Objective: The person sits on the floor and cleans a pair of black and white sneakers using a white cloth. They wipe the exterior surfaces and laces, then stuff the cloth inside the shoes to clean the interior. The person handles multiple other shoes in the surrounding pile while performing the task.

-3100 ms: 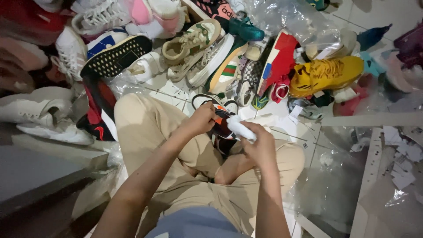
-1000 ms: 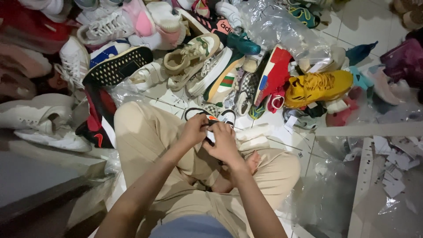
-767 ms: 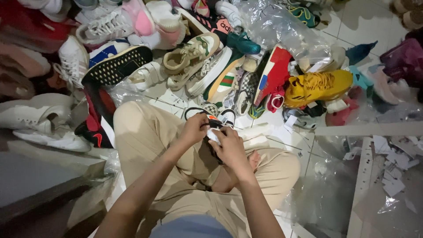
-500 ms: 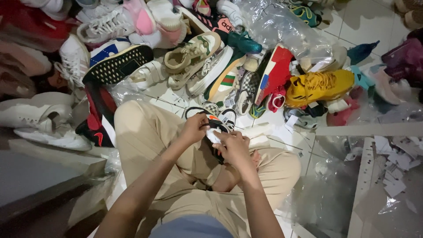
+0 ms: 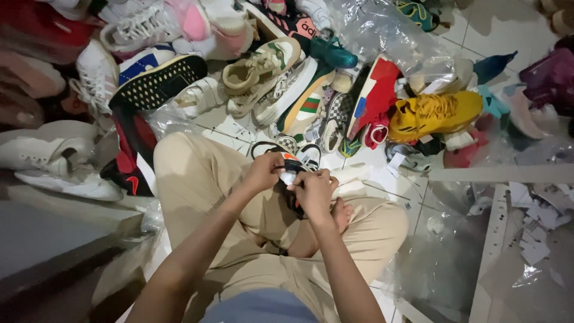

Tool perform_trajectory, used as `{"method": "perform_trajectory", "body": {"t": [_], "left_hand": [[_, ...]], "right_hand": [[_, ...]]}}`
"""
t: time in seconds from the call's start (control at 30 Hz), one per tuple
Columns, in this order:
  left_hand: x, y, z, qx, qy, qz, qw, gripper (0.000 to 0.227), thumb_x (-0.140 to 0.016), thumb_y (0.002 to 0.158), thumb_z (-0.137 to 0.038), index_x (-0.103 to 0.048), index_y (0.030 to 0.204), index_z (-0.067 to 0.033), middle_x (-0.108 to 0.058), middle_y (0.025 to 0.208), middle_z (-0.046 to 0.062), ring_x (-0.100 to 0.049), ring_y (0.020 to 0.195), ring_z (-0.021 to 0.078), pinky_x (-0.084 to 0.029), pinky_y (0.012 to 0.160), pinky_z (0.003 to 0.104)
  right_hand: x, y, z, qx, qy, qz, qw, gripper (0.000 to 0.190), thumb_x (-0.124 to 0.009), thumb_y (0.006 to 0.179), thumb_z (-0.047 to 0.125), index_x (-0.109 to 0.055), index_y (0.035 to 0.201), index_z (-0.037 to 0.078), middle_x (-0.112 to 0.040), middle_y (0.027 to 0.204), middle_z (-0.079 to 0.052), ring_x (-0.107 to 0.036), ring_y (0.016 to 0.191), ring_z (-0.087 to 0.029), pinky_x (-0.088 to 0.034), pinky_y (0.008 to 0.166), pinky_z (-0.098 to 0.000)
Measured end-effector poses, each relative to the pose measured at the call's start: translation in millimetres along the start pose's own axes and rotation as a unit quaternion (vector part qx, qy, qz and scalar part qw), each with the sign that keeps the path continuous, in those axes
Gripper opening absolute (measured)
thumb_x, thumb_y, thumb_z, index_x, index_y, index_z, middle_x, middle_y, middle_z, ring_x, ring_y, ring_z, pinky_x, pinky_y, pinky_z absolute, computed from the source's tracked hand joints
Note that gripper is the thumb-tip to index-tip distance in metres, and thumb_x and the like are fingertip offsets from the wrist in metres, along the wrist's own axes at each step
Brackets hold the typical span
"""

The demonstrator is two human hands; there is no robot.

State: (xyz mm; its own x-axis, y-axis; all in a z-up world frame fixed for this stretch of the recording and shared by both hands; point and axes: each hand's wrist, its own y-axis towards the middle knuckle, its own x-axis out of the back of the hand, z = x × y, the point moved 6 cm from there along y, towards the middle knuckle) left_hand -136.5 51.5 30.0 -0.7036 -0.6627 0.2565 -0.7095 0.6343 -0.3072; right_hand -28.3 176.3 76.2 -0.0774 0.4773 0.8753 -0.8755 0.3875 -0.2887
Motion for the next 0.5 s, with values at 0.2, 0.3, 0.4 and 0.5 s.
{"method": "perform_trajectory", "body": {"t": [0.2, 0.3, 0.4, 0.5], "left_hand": [[-9.1, 0.7, 24.9, 0.002, 0.016, -0.005, 1.000, 0.010, -0.065, 0.088, 0.003, -0.066, 0.087, -0.0068, -0.059, 0.075, 0.006, -0.063, 0.064, 0.0268, -0.052, 0.064, 0.039], [-10.6, 6.0, 39.4, 0.000, 0.018, 0.004, 1.000, 0.007, -0.066, 0.088, 0.002, -0.066, 0.088, -0.0053, -0.060, 0.077, 0.008, -0.062, 0.066, 0.0271, -0.051, 0.065, 0.039], [-12.2, 8.2, 40.5, -0.006, 0.050, 0.008, 0.999, 0.005, -0.071, 0.088, -0.003, -0.068, 0.090, -0.0064, -0.062, 0.076, 0.009, -0.065, 0.068, 0.0307, -0.051, 0.067, 0.043], [-16.3, 17.3, 52.2, -0.017, 0.042, 0.018, 0.999, 0.008, -0.073, 0.088, -0.004, -0.069, 0.094, -0.0069, -0.066, 0.081, 0.009, -0.066, 0.073, 0.0277, -0.053, 0.069, 0.039]], "right_hand": [[-9.1, 11.5, 5.0, 0.000, -0.053, -0.062, 0.997, 0.026, -0.090, 0.068, 0.034, -0.066, 0.074, 0.024, -0.066, 0.070, 0.002, -0.053, 0.106, -0.024, -0.023, 0.109, -0.0566], [-11.6, 8.0, 8.6, 0.025, -0.019, -0.129, 0.991, 0.055, -0.092, 0.063, 0.033, -0.058, 0.105, 0.022, -0.050, 0.110, -0.002, -0.051, 0.112, -0.032, -0.031, 0.107, -0.0581], [18.6, 9.5, 34.9, 0.063, 0.037, -0.061, 0.995, 0.092, -0.093, 0.061, 0.026, -0.048, 0.139, 0.010, -0.039, 0.144, -0.025, -0.048, 0.125, -0.047, -0.044, 0.102, -0.0660], [6.4, 21.2, 42.3, 0.149, -0.018, 0.032, 0.988, 0.087, -0.088, 0.069, 0.018, -0.048, 0.145, 0.009, -0.043, 0.149, -0.032, -0.045, 0.135, -0.052, -0.039, 0.107, -0.0657]]}}
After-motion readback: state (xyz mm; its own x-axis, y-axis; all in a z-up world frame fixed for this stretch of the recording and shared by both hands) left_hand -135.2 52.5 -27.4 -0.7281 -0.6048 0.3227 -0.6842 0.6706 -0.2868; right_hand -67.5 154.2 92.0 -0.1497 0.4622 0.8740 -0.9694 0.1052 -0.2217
